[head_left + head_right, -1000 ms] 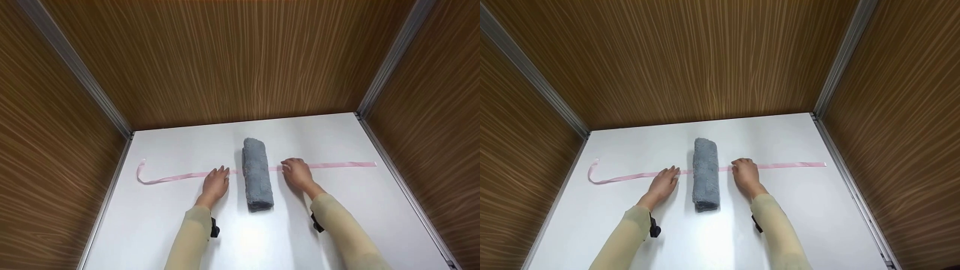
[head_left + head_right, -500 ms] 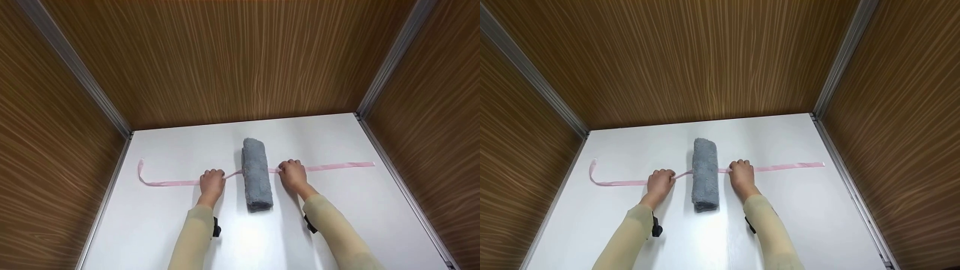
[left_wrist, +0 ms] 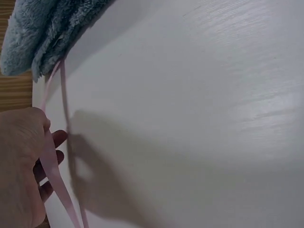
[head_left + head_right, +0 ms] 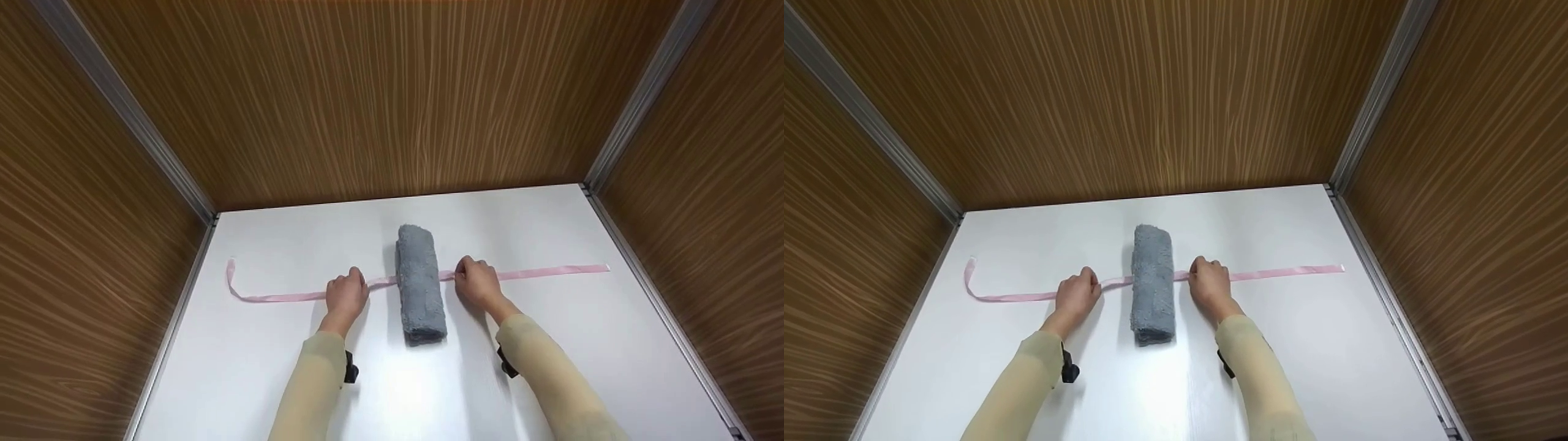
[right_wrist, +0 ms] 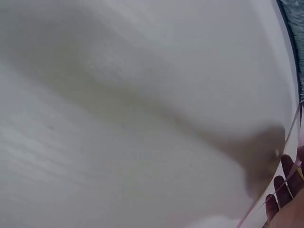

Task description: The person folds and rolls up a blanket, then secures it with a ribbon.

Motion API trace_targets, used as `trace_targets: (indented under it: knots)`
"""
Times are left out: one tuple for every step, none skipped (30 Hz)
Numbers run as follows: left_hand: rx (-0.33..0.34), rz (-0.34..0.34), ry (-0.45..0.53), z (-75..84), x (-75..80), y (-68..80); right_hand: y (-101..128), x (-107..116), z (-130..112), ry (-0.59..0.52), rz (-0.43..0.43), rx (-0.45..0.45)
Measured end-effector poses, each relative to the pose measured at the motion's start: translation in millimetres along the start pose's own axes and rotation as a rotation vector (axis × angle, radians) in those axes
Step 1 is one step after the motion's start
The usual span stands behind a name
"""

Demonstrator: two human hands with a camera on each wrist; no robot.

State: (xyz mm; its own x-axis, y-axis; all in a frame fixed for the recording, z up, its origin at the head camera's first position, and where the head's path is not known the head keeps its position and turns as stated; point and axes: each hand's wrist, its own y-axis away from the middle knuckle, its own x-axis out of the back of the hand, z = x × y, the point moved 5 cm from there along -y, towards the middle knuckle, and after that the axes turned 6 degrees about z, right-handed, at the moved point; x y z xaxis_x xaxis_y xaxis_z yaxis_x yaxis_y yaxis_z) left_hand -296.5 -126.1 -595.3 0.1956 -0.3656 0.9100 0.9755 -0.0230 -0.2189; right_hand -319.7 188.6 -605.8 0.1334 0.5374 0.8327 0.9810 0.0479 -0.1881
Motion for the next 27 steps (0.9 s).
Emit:
trace_targets:
  knots:
    - [0.003,-0.01,0.007,0.1,0.6,-0.6,-0.1,-0.2,-0.5,-0.013,-0.011,-0.005]
    - [0.007,-0.022,0.017,0.1,0.9,-0.8,-0.1,-0.7,-0.8,-0.022,-0.024,-0.01]
    - [0.019,-0.039,0.036,-0.2,1.1,-0.8,0.1,-1.2,-1.2,-0.029,-0.037,-0.012]
    - [0.034,-0.061,0.056,-0.5,0.9,-0.5,0.3,-1.6,-1.3,-0.036,-0.049,-0.016]
    - [0.05,-0.083,0.076,-0.9,0.7,-0.2,0.5,-2.0,-1.2,-0.041,-0.061,-0.02]
    - [0.068,-0.106,0.104,-1.3,0.4,0.1,0.5,-2.0,-1.4,-0.043,-0.07,-0.02]
    - [0.086,-0.127,0.129,-1.7,0.3,0.5,0.6,-1.8,-1.3,-0.045,-0.076,-0.019]
    - [0.102,-0.142,0.155,-2.2,0.2,0.7,0.5,-1.4,-0.8,-0.047,-0.082,-0.022]
    - [0.12,-0.159,0.177,-2.7,0.1,0.8,0.4,-0.8,-0.2,-0.047,-0.087,-0.022]
    - [0.133,-0.173,0.192,-3.2,0.1,0.7,0.1,-0.2,0.6,-0.047,-0.091,-0.026]
    - [0.146,-0.184,0.206,-3.8,0.2,0.6,-0.1,0.3,1.4,-0.048,-0.095,-0.029]
    - [0.159,-0.193,0.217,-4.6,0.5,0.5,-0.3,0.8,2.1,-0.048,-0.099,-0.027]
    - [0.168,-0.197,0.22,-5.5,0.9,0.2,-0.5,1.2,3.3,-0.049,-0.104,-0.033]
    - [0.176,-0.201,0.225,-6.2,1.3,0.1,-0.6,1.4,4.3,-0.046,-0.108,-0.033]
    - [0.18,-0.205,0.224,-6.7,1.7,-0.1,-0.7,1.4,5.3,-0.045,-0.112,-0.032]
    - [0.177,-0.203,0.221,-7.2,2.5,-0.3,-0.7,1.3,6.1,-0.044,-0.115,-0.032]
    - [0.175,-0.2,0.221,-7.6,3.1,-0.3,-0.7,1.3,6.8,-0.043,-0.116,-0.031]
    - [0.172,-0.198,0.219,-8.0,3.6,-0.1,-0.6,1.4,7.3,-0.041,-0.116,-0.028]
    - [0.168,-0.199,0.219,-8.0,3.8,0.2,-0.5,1.5,7.7,-0.039,-0.115,-0.026]
    - [0.167,-0.203,0.224,-7.9,3.8,0.5,-0.4,1.5,8.1,-0.042,-0.113,-0.028]
    - [0.17,-0.209,0.233,-7.9,3.2,0.9,-0.3,1.7,8.3,-0.046,-0.111,-0.029]
    - [0.175,-0.217,0.248,-7.8,2.6,1.4,-0.2,2.1,8.3,-0.047,-0.107,-0.029]
    - [0.183,-0.226,0.265,-7.5,1.8,1.8,-0.1,2.4,8.3,-0.05,-0.104,-0.03]
    - [0.191,-0.237,0.283,-7.0,0.9,2.2,-0.1,2.5,8.2,-0.052,-0.104,-0.032]
    - [0.199,-0.247,0.304,-6.3,0.1,2.4,0.0,2.6,8.2,-0.053,-0.104,-0.033]
    - [0.207,-0.254,0.328,-5.7,-0.7,2.3,0.0,2.5,8.3,-0.054,-0.105,-0.039]
    - [0.215,-0.262,0.356,-5.0,-1.3,2.1,0.0,2.4,8.3,-0.051,-0.105,-0.039]
